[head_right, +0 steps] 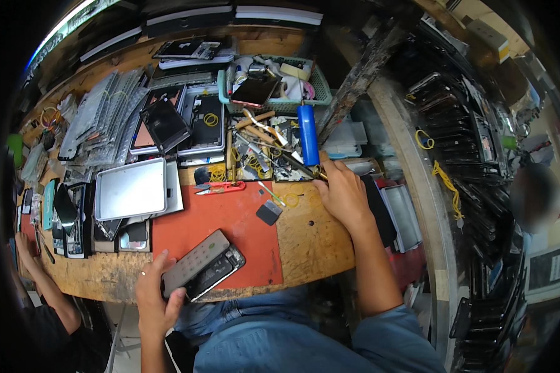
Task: The person opens a smartphone, removes the battery, and uses a screwdriver to detach internal components. They handle the battery and other parts on a cluttered workbench.
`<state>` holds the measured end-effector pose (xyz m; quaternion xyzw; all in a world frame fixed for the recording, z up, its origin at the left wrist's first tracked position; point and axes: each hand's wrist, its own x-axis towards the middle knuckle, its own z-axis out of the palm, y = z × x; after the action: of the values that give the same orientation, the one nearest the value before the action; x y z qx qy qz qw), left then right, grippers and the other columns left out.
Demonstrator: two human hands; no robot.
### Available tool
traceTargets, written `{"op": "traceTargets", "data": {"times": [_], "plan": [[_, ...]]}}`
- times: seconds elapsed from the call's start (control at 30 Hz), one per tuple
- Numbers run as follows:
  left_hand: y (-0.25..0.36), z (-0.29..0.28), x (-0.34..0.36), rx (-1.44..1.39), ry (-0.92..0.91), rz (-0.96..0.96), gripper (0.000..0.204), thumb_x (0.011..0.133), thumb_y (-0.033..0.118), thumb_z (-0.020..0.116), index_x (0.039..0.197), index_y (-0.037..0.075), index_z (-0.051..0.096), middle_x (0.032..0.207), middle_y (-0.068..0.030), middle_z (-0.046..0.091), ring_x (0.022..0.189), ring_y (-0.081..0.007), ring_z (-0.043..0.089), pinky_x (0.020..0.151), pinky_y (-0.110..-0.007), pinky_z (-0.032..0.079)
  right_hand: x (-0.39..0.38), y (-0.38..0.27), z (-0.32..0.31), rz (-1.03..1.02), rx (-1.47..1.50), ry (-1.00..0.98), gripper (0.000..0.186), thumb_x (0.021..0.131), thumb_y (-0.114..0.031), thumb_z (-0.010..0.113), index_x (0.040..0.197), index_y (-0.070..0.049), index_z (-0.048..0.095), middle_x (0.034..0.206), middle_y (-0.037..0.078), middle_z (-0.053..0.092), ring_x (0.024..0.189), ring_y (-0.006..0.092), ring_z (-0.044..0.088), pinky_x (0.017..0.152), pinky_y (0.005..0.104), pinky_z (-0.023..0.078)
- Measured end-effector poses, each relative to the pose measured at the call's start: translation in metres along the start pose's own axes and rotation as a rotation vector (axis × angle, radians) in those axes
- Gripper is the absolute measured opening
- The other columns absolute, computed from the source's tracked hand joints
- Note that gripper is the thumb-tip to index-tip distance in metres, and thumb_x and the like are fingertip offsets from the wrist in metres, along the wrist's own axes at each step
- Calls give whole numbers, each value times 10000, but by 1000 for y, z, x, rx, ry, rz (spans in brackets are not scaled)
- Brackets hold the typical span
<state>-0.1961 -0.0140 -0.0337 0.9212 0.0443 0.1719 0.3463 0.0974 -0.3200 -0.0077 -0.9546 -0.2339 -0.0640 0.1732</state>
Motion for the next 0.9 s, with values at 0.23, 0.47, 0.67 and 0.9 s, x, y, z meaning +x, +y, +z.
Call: {"op": "traceTargets", "data": {"times": [0.23,0.47,0.67,0.9], "plan": [[-13,2,-4,-198,137,-127,462,1075,349,620,1331,-35,639,1091,-205,789,1016,-331,778,901,-385,574,-7,-8,4,-167,111,117,344,835,38,664,1173,22,722,1003,215,698,917,432,692,803,488,540],[-10,15,-10,-269,287,-192,319,1095,135,596,1364,-36,601,1201,-199,744,1087,-270,740,966,-364,557,15,-63,7,-225,189,195,227,978,-75,686,1181,26,696,1009,220,673,928,417,685,810,471,526],[-18,26,-23,-384,326,-309,344,1113,152,566,1383,-60,585,1295,-189,686,1176,-248,673,1026,-360,513,-39,-82,18,-196,509,-250,136,1013,-68,643,1074,34,708,883,134,682,761,235,636,694,358,493],[-21,27,-26,-422,321,-292,371,1123,165,547,1405,-77,557,1352,-215,647,1213,-250,648,1054,-371,497,-100,-116,6,240,1123,-615,175,1075,-121,630,1158,24,683,854,28,680,762,70,621,658,269,503]]}}
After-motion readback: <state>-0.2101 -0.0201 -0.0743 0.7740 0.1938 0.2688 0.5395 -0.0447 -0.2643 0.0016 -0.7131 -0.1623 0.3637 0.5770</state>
